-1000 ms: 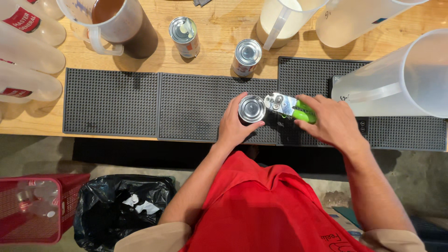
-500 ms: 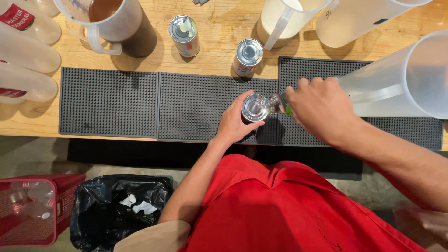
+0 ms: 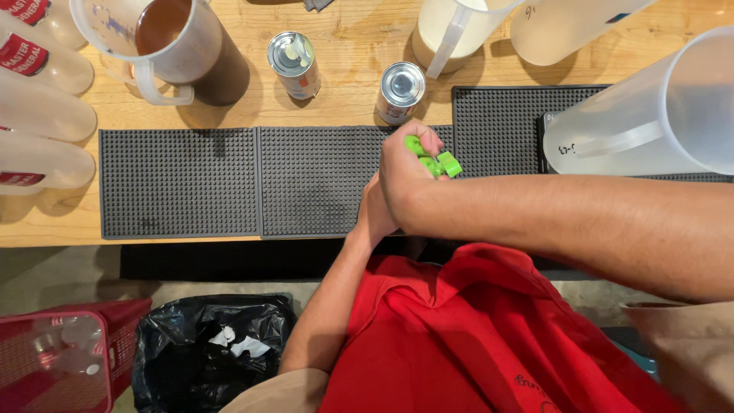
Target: The person uses a green manual can opener to cut the lids off three metal cans placed on a black mat. They operate the tool by turning the knob while holding the can steady, then remove the cut lid from each can.
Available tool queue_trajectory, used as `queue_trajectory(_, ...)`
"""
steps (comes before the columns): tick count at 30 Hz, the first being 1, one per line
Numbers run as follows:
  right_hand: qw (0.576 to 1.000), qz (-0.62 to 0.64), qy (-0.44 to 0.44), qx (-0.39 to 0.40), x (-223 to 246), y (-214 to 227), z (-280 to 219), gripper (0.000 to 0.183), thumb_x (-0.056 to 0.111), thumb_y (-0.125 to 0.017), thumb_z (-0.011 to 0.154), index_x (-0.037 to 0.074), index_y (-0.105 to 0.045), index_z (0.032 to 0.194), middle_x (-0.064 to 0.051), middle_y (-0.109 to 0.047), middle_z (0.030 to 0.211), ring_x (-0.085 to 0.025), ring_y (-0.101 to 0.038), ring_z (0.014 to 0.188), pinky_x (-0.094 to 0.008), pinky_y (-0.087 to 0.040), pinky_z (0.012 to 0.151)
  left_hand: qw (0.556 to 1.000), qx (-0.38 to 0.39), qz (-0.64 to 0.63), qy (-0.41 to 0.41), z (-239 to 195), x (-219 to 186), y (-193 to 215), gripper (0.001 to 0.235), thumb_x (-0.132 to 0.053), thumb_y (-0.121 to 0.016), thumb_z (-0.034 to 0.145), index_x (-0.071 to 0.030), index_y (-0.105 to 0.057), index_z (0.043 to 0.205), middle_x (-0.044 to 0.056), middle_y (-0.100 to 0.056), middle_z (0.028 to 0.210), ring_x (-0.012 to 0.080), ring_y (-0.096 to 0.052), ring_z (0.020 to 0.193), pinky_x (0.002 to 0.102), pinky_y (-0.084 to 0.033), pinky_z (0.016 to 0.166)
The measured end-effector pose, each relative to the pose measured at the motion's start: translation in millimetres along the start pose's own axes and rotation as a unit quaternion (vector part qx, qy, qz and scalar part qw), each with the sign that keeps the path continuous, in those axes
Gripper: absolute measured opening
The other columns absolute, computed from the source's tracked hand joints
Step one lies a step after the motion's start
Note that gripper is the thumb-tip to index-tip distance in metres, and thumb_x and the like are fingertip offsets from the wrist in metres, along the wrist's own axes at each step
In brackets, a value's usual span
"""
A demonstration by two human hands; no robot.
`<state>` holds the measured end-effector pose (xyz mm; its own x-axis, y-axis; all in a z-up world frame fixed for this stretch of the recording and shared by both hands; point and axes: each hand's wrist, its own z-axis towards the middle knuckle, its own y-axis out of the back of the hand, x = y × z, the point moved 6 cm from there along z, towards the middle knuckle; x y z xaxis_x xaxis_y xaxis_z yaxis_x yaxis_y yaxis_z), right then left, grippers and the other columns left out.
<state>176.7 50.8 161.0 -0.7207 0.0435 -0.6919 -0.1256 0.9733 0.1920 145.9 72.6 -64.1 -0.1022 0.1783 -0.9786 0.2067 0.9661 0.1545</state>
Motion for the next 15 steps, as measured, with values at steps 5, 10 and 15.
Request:
queue_trajectory(5,0.987,0.122,0.044,-0.095,-22.4,-25.9,-0.2,0.008,0.008,-0.067,0.079,0.013,-0.073,0.077,-0.005,-0.056,0.063,-0.026,-0.044,0.056,-0.038,-0.032,0.045,0.989,-0.071,0.099,-0.089,-3.7,-69.0,13.5,0.082,-0.042,-0.088,0.071,-0.017,-0.056,0.142,0.009,-0.065,0.131,0.0346,-0.063,0.126,0.051,-0.052,0.108)
queue_trajectory(10,0.972,0.149,0.029,-0.177,-24.0,-55.4,2.0,0.018,-0.002,-0.066,0.073,0.014,-0.066,0.065,-0.002,-0.043,0.059,-0.021,-0.034,0.053,-0.038,-0.023,0.046,0.982,-0.087,0.09,-0.139,-6.2,-86.0,15.6,0.094,-0.048,-0.092,0.071,-0.02,-0.052,0.151,0.008,-0.063,0.142,0.0312,-0.062,0.132,0.047,-0.05,0.112)
queue_trajectory(15,0.962,0.151,0.02,-0.229,-37.1,-80.9,-3.7,0.02,0.001,-0.06,0.08,0.012,-0.066,0.064,-0.001,-0.044,0.059,-0.017,-0.039,0.051,-0.035,-0.027,0.047,0.982,-0.08,0.101,-0.138,-5.1,-94.5,15.5,0.088,-0.045,-0.091,0.073,-0.021,-0.053,0.148,0.005,-0.063,0.141,0.0301,-0.063,0.13,0.047,-0.052,0.11)
